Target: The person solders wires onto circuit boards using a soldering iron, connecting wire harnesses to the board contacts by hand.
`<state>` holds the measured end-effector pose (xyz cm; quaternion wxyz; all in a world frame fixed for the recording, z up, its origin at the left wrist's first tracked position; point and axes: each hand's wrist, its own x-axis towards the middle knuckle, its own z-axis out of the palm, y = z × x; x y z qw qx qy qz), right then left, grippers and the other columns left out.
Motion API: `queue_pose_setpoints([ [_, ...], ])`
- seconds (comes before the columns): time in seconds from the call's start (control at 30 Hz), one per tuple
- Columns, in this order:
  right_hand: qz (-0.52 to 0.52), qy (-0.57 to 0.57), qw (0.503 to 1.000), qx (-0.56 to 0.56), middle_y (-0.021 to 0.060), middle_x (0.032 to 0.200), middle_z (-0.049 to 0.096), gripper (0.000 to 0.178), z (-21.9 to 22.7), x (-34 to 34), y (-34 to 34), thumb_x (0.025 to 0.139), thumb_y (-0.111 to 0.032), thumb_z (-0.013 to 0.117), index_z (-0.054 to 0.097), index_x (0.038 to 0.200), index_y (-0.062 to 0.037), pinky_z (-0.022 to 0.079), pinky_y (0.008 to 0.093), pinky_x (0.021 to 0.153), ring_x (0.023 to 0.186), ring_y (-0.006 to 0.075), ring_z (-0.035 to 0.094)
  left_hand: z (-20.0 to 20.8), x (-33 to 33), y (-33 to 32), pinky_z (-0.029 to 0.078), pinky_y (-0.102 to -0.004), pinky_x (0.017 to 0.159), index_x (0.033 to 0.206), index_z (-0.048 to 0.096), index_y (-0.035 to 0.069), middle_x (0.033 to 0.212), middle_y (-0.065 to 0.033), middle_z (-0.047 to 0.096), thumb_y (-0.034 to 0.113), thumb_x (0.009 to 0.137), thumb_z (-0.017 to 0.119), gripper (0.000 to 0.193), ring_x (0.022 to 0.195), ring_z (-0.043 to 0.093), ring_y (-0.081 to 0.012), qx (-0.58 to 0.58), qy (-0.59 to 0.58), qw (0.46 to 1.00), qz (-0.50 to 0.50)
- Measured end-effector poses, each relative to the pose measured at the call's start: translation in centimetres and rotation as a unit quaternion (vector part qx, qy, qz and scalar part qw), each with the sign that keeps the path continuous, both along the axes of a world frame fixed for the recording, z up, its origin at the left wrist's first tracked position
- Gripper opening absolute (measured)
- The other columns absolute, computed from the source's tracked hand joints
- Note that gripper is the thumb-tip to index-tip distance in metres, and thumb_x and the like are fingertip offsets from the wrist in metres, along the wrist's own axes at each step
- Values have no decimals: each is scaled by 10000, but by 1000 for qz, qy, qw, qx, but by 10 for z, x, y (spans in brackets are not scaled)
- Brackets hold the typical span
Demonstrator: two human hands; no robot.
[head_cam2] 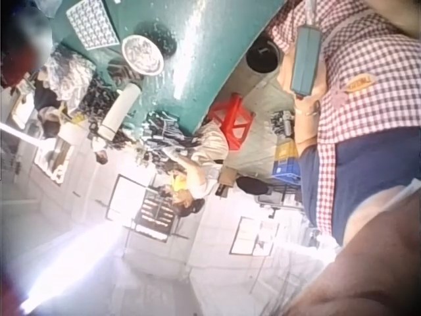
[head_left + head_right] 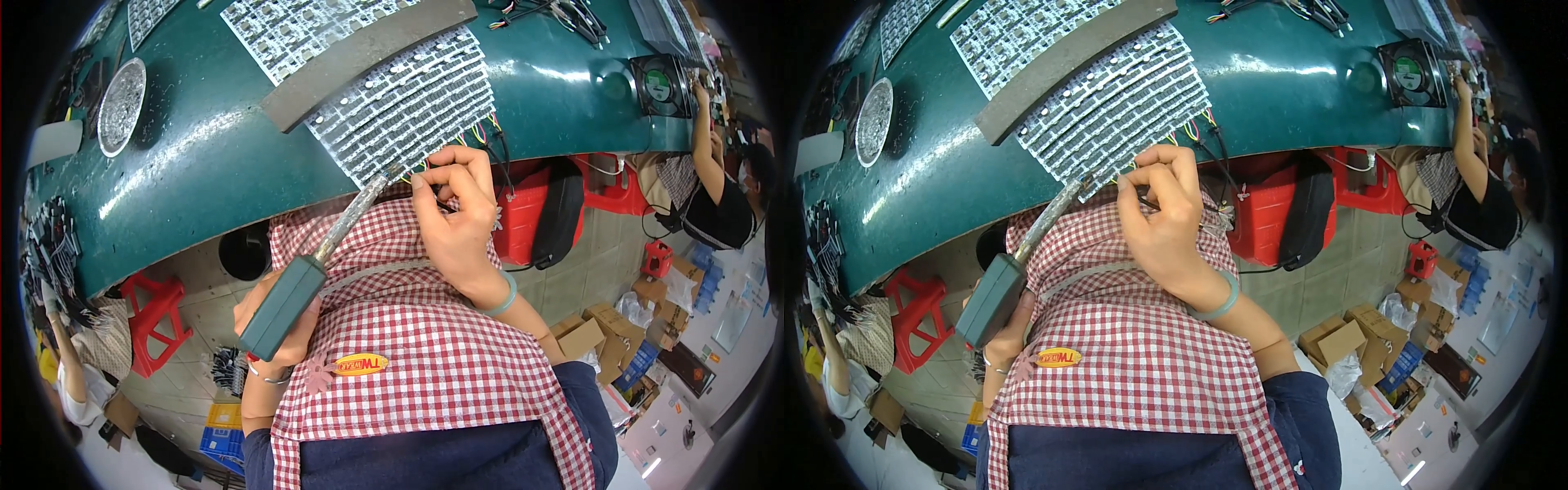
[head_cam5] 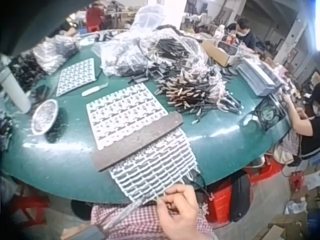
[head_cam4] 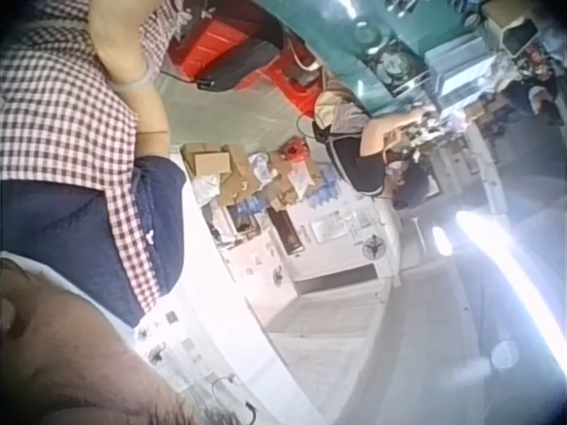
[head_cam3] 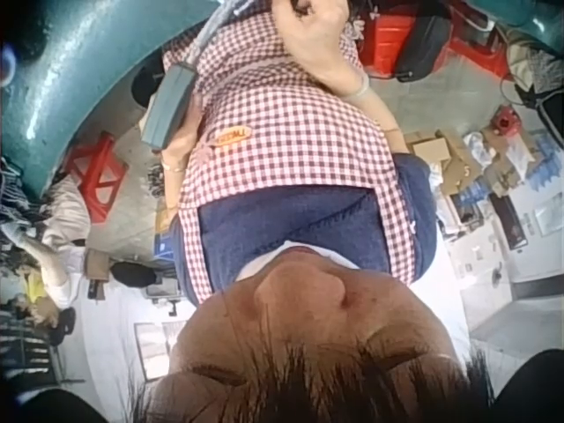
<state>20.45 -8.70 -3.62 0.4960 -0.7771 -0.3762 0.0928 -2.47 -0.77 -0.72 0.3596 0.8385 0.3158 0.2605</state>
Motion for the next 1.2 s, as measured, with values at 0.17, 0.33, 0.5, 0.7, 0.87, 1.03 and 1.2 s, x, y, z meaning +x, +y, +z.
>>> queue_pose_setpoints([
  [0.17, -4, 49, 999, -3, 68, 1024, 550, 58, 2, -1, -3, 788, 40, 691, 654, 828, 18, 404, 218, 585, 710, 88, 479, -2, -2, -2, 573, -334, 652, 862, 699, -56, 884, -191, 697, 1, 633, 738, 239, 726, 706, -297, -11, 13, 1000, 13],
  [0.33, 3, 30, 999, -16, 73, 1041, 542, 73, 3, 0, -3, 788, 32, 692, 642, 835, 8, 418, 228, 629, 752, 104, 490, -4, -3, -3, 575, -341, 666, 864, 699, -59, 885, -195, 697, -3, 632, 738, 242, 738, 707, -305, -21, -2, 1000, 10],
  [0.5, 29, 16, 999, -18, 108, 1038, 517, 115, 5, 1, -3, 758, 42, 693, 613, 825, -7, 435, 283, 625, 826, 186, 529, -3, -3, -4, 576, -345, 677, 864, 697, -64, 883, -195, 697, -16, 630, 734, 241, 745, 707, -312, -28, 1, 1000, 10],
  [0.7, 52, -29, 998, -22, 143, 1029, 517, 149, 0, -2, -1, 735, 55, 692, 581, 823, 9, 456, 348, 732, 888, 267, 541, -3, -3, -5, 569, -348, 661, 842, 688, -72, 853, -191, 682, -30, 622, 729, 228, 739, 702, -314, -33, -13, 999, 4],
  [0.87, 57, -46, 997, -23, 156, 1019, 518, 165, -3, -4, -1, 720, 64, 692, 568, 816, 10, 449, 375, 772, 926, 304, 531, -2, -4, -6, 558, -339, 632, 817, 688, -58, 831, -175, 671, -43, 619, 717, 201, 720, 693, -311, -47, -3, 999, -10],
  [1.03, 61, -66, 996, -17, 159, 1012, 524, 166, -4, -4, -1, 719, 74, 688, 562, 808, 11, 445, 383, 763, 925, 310, 531, -2, -3, -7, 555, -338, 627, 817, 686, -55, 834, -170, 671, -48, 625, 707, 193, 713, 688, -309, -49, -7, 999, -11],
  [1.2, 62, -69, 996, -18, 160, 1012, 527, 169, -3, -4, -1, 716, 77, 688, 560, 807, 14, 446, 387, 759, 922, 312, 530, -1, -2, -6, 550, -332, 627, 826, 674, -61, 838, -162, 671, -49, 631, 700, 197, 715, 687, -296, -64, -3, 998, -17],
])
